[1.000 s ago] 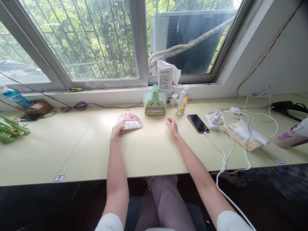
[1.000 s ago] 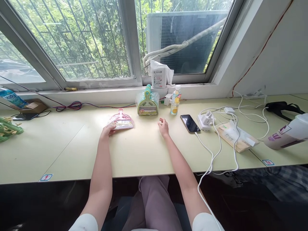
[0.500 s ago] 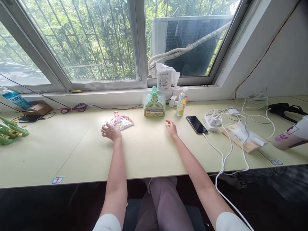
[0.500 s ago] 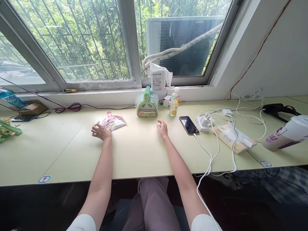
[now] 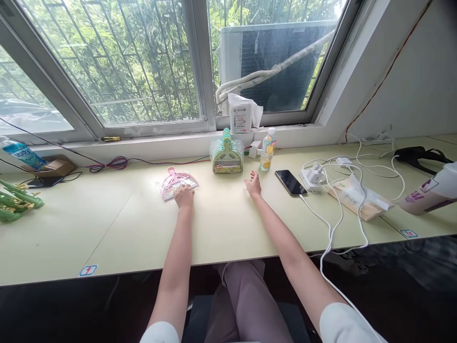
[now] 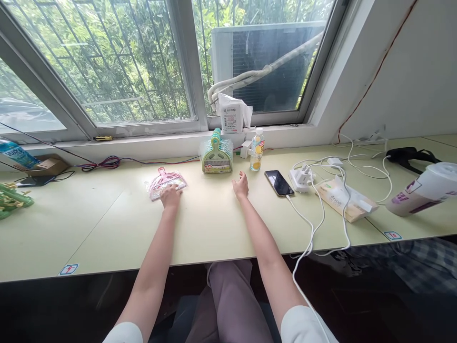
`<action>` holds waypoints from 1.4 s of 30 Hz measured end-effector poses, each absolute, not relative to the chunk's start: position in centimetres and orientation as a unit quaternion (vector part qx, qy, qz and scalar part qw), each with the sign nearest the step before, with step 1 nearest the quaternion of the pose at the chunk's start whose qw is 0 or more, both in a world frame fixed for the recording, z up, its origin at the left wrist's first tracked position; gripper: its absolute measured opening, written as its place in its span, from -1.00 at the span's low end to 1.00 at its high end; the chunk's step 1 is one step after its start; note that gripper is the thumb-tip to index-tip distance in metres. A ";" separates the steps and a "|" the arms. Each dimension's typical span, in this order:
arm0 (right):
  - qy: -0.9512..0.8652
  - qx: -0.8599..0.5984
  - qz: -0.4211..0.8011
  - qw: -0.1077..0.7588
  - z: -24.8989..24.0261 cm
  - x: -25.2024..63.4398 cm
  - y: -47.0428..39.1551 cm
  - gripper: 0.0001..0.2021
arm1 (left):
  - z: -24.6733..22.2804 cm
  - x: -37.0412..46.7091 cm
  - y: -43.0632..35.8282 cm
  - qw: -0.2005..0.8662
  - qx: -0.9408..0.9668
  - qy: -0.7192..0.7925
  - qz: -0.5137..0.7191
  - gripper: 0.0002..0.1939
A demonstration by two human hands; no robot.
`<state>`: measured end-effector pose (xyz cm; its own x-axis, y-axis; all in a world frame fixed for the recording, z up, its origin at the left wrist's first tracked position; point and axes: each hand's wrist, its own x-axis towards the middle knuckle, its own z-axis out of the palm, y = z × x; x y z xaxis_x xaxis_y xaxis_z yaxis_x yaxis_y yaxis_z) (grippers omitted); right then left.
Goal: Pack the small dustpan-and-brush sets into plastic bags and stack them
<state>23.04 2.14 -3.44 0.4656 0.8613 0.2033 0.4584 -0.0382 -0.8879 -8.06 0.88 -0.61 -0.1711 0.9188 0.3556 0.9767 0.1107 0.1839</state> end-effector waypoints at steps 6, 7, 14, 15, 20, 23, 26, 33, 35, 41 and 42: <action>-0.541 -0.703 0.151 0.436 -2.9 22.5 2.8 -0.37 | -0.3 -9.2 1.1 0.004 -0.606 -0.771 -0.193 -0.65; -0.562 -0.699 0.148 0.416 -2.8 22.4 2.9 -0.37 | -0.3 -9.3 1.1 -0.006 -0.605 -0.772 -0.194 -0.64; -0.612 -0.697 0.141 0.345 -2.9 22.6 3.3 -0.57 | -1.4 -9.4 1.4 -0.019 -0.630 -0.749 -0.203 -0.52; -0.620 -0.696 0.134 0.336 -2.9 22.6 3.3 -0.58 | -1.6 -9.5 1.5 -0.021 -0.636 -0.744 -0.202 -0.51; -0.672 -0.674 0.084 0.294 -3.2 22.2 3.6 -0.55 | -2.3 -10.1 2.1 -0.048 -0.662 -0.720 -0.203 -0.46; -0.690 -0.664 0.063 0.280 -3.3 21.7 4.0 -0.53 | -2.4 -10.4 2.3 -0.063 -0.666 -0.711 -0.219 -0.47; -0.689 -0.666 0.057 0.280 -3.3 21.4 4.3 -0.54 | -2.3 -10.4 2.3 -0.069 -0.662 -0.708 -0.235 -0.49; -0.659 -0.673 0.019 0.337 -3.4 21.6 5.3 -0.59 | -1.5 -9.8 2.0 -0.014 -0.654 -0.699 -0.290 -0.62; -0.631 -0.685 0.013 0.364 -3.4 21.8 5.6 -0.56 | -1.2 -9.5 1.8 0.011 -0.651 -0.686 -0.324 -0.65; -0.584 -0.693 0.105 0.410 -3.9 23.0 6.9 -0.53 | -0.3 -8.5 1.2 0.047 -0.652 -0.659 -0.372 -0.66; -0.582 -0.691 0.115 0.413 -4.0 23.2 7.0 -0.55 | -0.2 -8.4 1.2 0.047 -0.653 -0.658 -0.373 -0.66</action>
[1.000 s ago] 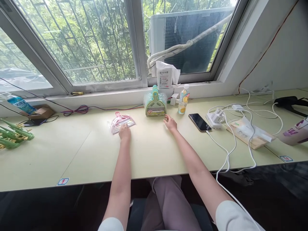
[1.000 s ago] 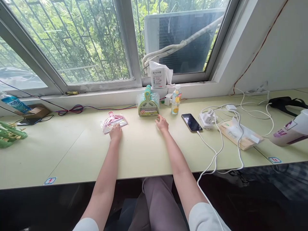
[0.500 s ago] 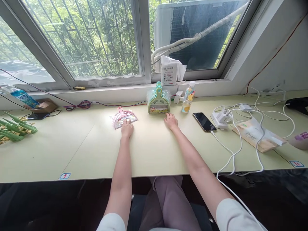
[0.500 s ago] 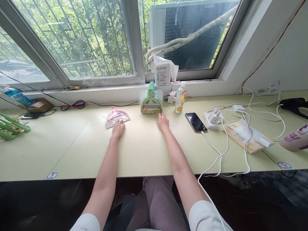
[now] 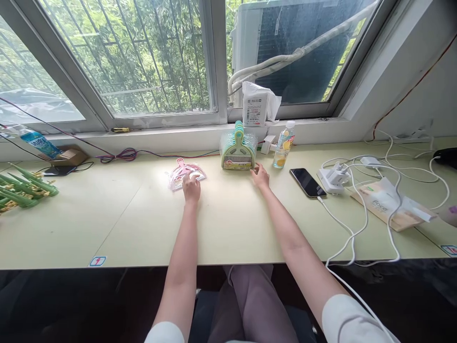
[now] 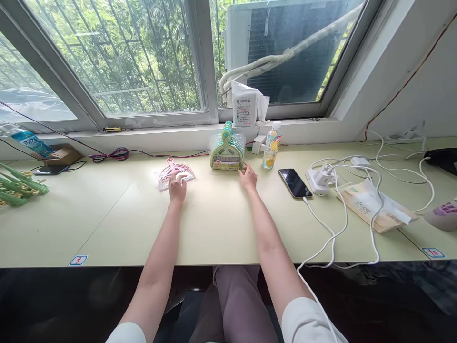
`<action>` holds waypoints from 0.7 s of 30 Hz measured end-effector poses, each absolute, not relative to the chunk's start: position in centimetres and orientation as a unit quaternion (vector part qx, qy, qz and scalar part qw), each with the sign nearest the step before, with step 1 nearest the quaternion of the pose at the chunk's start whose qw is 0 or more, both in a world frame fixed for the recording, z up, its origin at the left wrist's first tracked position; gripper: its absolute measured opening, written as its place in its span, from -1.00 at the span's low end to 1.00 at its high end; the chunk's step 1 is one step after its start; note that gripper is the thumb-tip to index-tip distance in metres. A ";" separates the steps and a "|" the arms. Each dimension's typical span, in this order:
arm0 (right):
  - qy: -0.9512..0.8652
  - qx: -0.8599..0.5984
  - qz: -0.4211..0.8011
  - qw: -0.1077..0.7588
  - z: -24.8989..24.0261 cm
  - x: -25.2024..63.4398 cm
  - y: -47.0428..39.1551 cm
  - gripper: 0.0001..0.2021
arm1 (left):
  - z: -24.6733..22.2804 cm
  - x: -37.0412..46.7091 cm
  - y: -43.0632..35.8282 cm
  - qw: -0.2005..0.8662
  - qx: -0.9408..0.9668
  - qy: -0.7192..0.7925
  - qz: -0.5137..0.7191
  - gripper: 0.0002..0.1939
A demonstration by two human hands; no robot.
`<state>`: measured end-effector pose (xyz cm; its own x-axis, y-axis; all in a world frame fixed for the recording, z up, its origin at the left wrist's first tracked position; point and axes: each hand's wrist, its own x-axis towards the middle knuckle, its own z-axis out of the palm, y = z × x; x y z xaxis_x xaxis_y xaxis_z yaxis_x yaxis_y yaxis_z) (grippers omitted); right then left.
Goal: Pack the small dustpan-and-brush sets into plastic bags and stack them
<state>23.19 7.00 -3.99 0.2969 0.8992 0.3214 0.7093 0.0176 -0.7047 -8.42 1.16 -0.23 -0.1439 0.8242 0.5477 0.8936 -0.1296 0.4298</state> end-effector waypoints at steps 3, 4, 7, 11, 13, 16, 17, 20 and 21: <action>-0.582 -0.692 0.125 0.409 -4.2 23.5 7.2 -0.54 | -0.3 -8.3 1.2 0.043 -0.658 -0.653 -0.373 -0.67; -0.586 -0.692 0.127 0.403 -4.2 23.5 7.2 -0.53 | -0.3 -8.2 1.2 0.041 -0.661 -0.650 -0.373 -0.67; -0.594 -0.690 0.131 0.393 -4.1 23.5 7.2 -0.50 | -0.3 -8.0 1.1 0.032 -0.671 -0.643 -0.369 -0.67; -0.591 -0.693 0.136 0.388 -3.9 23.4 7.2 -0.53 | -0.2 -7.5 0.8 0.020 -0.687 -0.627 -0.366 -0.68; -0.596 -0.697 0.136 0.375 -3.7 23.3 7.1 -0.62 | -0.2 -7.3 0.6 0.018 -0.698 -0.613 -0.371 -0.68; -0.606 -0.693 0.140 0.364 -3.5 23.0 6.6 -0.76 | -0.3 -6.9 0.6 -0.001 -0.715 -0.589 -0.377 -0.69; -0.606 -0.688 0.146 0.371 -3.5 23.0 6.2 -0.79 | -0.2 -6.7 0.6 -0.015 -0.717 -0.583 -0.383 -0.69; -0.594 -0.653 0.174 0.436 -3.5 22.7 4.6 -0.77 | 0.2 -6.0 0.8 -0.098 -0.699 -0.563 -0.429 -0.73; -0.592 -0.631 0.185 0.467 -3.5 22.6 4.0 -0.75 | 0.3 -5.8 0.8 -0.147 -0.687 -0.552 -0.450 -0.72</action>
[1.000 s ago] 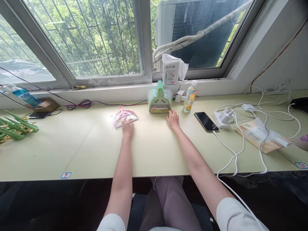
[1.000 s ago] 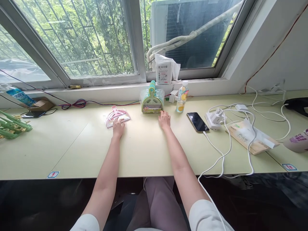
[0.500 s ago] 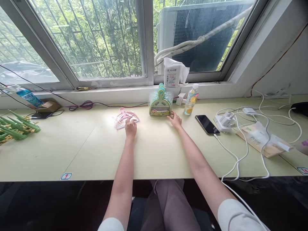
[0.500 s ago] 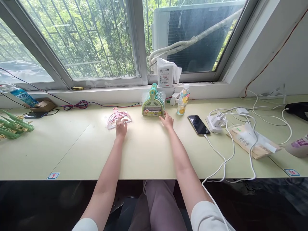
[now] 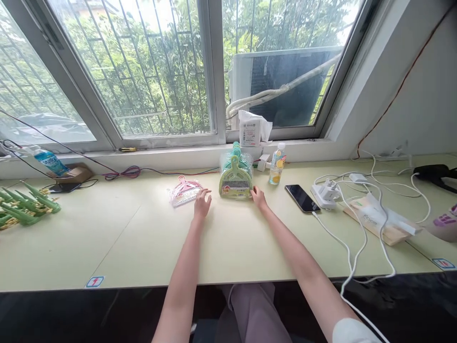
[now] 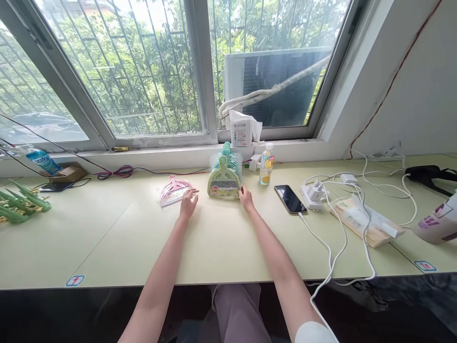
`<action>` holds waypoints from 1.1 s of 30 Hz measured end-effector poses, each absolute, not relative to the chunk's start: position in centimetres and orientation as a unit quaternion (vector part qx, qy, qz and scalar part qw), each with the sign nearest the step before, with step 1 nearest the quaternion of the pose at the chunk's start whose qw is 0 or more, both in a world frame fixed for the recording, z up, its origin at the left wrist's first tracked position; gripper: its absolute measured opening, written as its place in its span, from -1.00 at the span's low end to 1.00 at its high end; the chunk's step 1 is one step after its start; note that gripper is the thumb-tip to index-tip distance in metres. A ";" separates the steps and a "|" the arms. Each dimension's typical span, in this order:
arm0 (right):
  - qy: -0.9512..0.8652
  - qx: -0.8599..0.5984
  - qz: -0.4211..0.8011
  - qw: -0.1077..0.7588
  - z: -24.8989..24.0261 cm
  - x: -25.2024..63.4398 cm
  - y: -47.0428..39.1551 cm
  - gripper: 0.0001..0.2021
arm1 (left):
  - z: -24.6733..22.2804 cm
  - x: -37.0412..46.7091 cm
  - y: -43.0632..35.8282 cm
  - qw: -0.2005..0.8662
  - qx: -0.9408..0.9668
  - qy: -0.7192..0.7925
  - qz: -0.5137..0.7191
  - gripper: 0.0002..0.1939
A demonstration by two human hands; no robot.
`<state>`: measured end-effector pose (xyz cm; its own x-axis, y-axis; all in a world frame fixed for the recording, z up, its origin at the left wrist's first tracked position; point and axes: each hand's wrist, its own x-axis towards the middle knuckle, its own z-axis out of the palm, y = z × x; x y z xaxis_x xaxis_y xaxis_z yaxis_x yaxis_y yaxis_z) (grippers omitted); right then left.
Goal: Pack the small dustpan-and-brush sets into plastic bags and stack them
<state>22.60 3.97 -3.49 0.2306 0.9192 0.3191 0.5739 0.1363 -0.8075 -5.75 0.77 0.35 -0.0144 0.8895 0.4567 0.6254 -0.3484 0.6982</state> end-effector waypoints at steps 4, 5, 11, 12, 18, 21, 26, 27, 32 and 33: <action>-0.608 -0.562 0.225 0.513 -3.7 22.0 1.7 -0.71 | 1.0 -4.4 0.2 0.414 0.630 0.485 0.443 -0.49; -0.615 -0.556 0.229 0.511 -3.7 21.9 1.3 -0.70 | 1.1 -4.0 -0.2 0.470 0.622 0.471 0.412 -0.45; -0.607 -0.583 0.125 0.525 -1.9 21.2 -1.8 -0.72 | 1.3 -2.8 -1.5 0.559 0.590 0.436 0.387 -0.50; -0.613 -0.580 0.073 0.532 -1.4 20.9 -2.5 -0.69 | 1.2 -2.8 -1.5 0.564 0.581 0.435 0.394 -0.51; -0.799 -0.449 0.044 0.398 -0.1 17.9 -6.2 -0.75 | 0.6 -3.3 -0.8 0.585 0.497 0.439 0.468 -0.49; -0.809 -0.443 0.091 0.375 -0.7 17.0 -6.0 -0.80 | 0.7 -3.7 -0.8 0.586 0.478 0.423 0.500 -0.49; -0.671 -0.489 0.292 0.476 -1.6 17.9 -4.3 -0.74 | 1.0 -3.8 -0.9 0.611 0.465 0.395 0.504 -0.49; -0.633 -0.488 0.342 0.494 -1.7 18.1 -4.0 -0.73 | 1.0 -3.7 -0.9 0.617 0.468 0.388 0.499 -0.49; -0.458 -0.472 0.491 0.571 -2.2 18.7 -3.0 -0.70 | 1.3 -3.7 -1.2 0.656 0.524 0.346 0.418 -0.50; -0.431 -0.471 0.503 0.583 -2.2 18.8 -3.0 -0.66 | 1.5 -3.8 -1.3 0.663 0.538 0.335 0.398 -0.50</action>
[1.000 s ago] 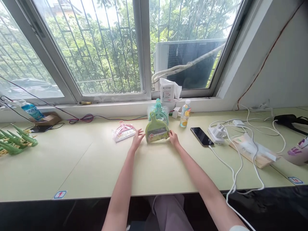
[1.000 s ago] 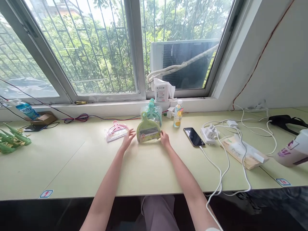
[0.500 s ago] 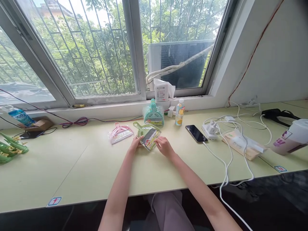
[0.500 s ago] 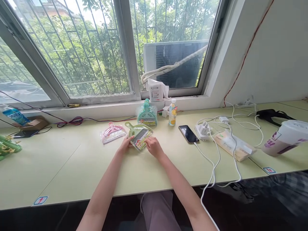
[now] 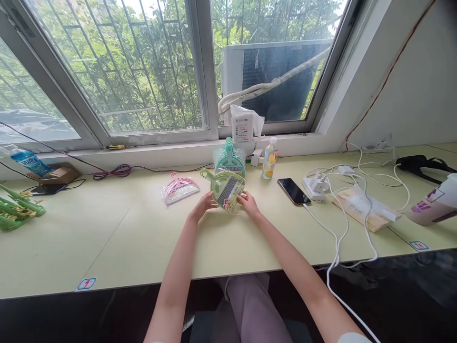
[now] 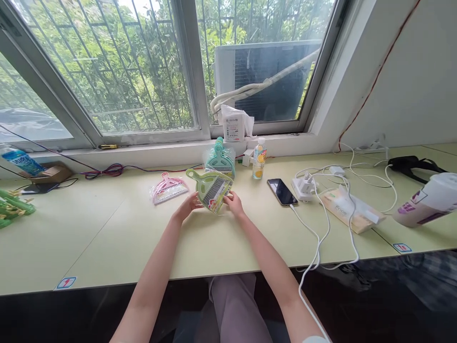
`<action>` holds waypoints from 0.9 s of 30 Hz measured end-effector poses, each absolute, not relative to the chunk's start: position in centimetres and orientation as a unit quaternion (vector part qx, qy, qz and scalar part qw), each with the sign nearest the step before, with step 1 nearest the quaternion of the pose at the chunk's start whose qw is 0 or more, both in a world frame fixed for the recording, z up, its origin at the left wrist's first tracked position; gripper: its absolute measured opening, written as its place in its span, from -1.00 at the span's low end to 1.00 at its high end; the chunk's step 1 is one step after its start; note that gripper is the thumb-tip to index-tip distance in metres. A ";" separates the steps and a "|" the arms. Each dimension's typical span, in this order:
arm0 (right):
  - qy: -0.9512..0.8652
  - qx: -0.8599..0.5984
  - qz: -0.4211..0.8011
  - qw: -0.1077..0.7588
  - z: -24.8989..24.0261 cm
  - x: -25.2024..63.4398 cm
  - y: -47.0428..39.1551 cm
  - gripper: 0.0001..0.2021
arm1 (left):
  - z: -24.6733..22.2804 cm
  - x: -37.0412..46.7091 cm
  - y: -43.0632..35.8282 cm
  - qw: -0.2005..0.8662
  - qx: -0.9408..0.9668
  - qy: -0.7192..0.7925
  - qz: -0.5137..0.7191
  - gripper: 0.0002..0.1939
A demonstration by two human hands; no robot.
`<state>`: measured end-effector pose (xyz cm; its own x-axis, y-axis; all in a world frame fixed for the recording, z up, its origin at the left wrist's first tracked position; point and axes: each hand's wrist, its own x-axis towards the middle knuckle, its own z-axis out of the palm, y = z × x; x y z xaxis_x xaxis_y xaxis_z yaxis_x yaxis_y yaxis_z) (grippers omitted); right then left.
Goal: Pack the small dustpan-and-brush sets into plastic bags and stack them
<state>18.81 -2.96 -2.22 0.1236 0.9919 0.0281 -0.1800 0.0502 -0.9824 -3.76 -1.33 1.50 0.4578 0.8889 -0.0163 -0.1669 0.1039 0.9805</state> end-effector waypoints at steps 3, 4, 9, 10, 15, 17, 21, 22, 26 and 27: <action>-0.389 -0.462 0.523 0.601 -2.1 19.2 -3.0 -0.54 | 2.0 -4.0 -1.7 0.657 0.584 0.314 0.358 -0.50; -0.388 -0.456 0.528 0.602 -2.0 19.3 -3.1 -0.53 | 2.1 -4.1 -1.8 0.651 0.597 0.312 0.350 -0.50; -0.388 -0.435 0.541 0.606 -1.4 19.9 -3.2 -0.57 | 2.0 -4.8 -1.7 0.640 0.605 0.333 0.337 -0.50; -0.382 -0.436 0.539 0.611 -1.3 20.0 -3.1 -0.60 | 1.9 -4.9 -1.6 0.640 0.600 0.339 0.340 -0.50; -0.374 -0.438 0.537 0.617 -1.0 20.4 -2.9 -0.64 | 0.9 -4.8 -0.4 0.633 0.521 0.397 0.413 -0.47; -0.383 -0.433 0.543 0.609 -0.9 20.7 -2.9 -0.62 | 0.6 -5.0 0.3 0.630 0.483 0.413 0.446 -0.53; -0.383 -0.420 0.546 0.616 -0.8 21.9 -2.6 -0.63 | 0.3 -6.8 1.4 0.611 0.408 0.413 0.538 -0.63; -0.373 -0.416 0.544 0.626 -0.9 22.3 -2.5 -0.63 | 0.3 -7.5 1.6 0.596 0.375 0.416 0.575 -0.63; -0.317 -0.401 0.531 0.675 -1.6 24.0 -2.0 -0.66 | 0.6 -10.5 2.1 0.497 0.244 0.419 0.719 -0.60; -0.306 -0.397 0.530 0.684 -1.7 24.3 -1.8 -0.68 | 0.8 -10.8 2.1 0.501 0.244 0.412 0.721 -0.58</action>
